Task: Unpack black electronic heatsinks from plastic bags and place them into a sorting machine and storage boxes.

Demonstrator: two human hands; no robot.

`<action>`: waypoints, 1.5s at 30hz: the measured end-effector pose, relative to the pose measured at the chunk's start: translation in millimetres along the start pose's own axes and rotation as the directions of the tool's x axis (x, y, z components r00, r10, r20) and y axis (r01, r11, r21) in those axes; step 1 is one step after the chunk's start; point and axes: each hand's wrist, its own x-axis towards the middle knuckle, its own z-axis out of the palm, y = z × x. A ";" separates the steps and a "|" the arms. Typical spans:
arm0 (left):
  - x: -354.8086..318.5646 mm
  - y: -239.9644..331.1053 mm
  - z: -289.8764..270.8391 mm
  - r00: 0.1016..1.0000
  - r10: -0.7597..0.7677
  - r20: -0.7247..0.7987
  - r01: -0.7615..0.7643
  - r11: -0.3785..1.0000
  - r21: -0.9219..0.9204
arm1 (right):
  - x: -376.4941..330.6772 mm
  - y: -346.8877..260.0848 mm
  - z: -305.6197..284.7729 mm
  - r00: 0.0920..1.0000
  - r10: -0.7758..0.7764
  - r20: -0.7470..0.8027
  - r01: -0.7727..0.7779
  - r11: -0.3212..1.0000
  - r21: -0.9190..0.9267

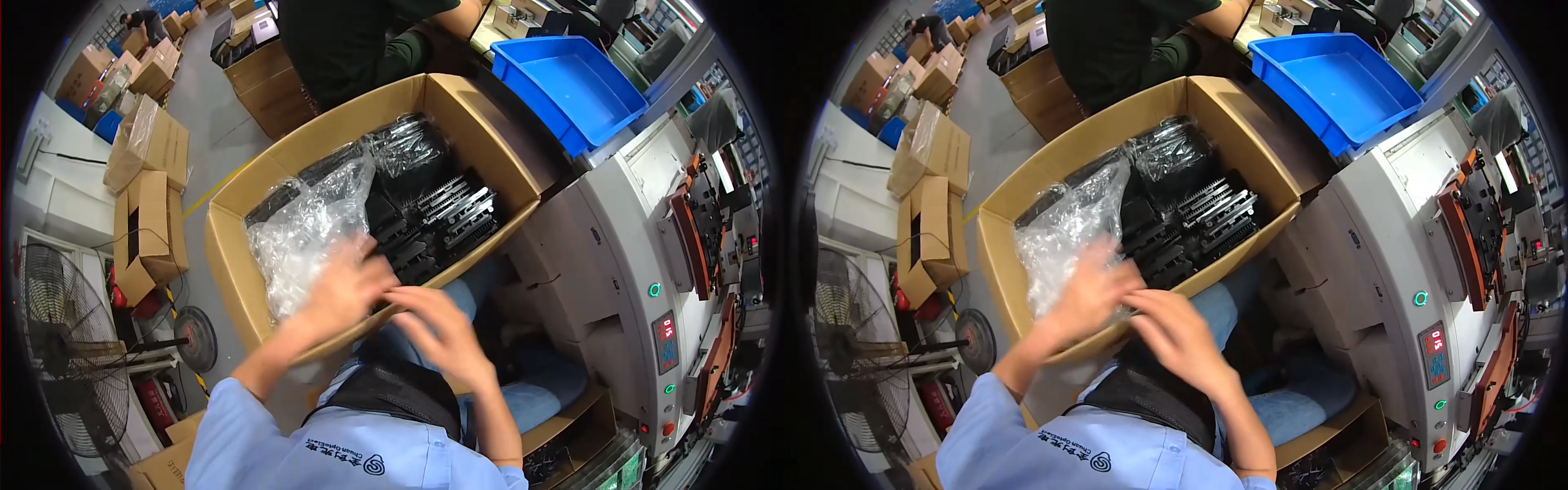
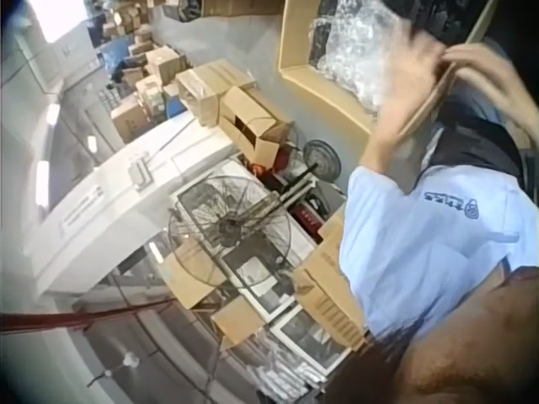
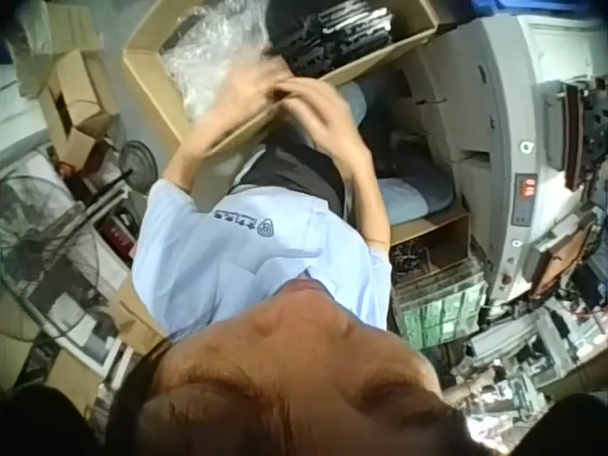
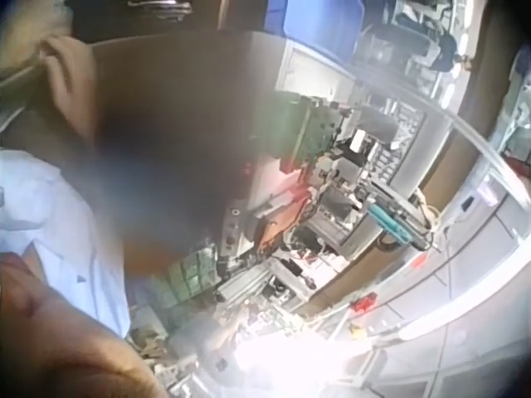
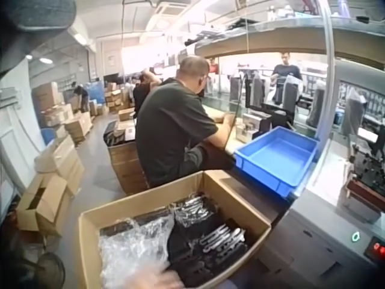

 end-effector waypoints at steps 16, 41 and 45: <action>-113.6 -155.9 74.8 0.470 -0.471 0.746 0.619 0.779 0.102 | -242.6 177.6 0.6 0.624 0.747 -0.228 -0.778 0.620 -0.097; 91.8 -160.2 110.9 0.959 -0.282 -0.013 0.274 0.940 -0.204 | -256.1 223.5 27.9 0.578 0.784 -0.225 -0.816 0.549 -0.182; 77.3 -178.7 103.4 0.925 -0.378 0.038 0.377 0.900 -0.219 | -244.9 221.6 29.4 0.521 0.823 -0.226 -0.852 0.489 -0.186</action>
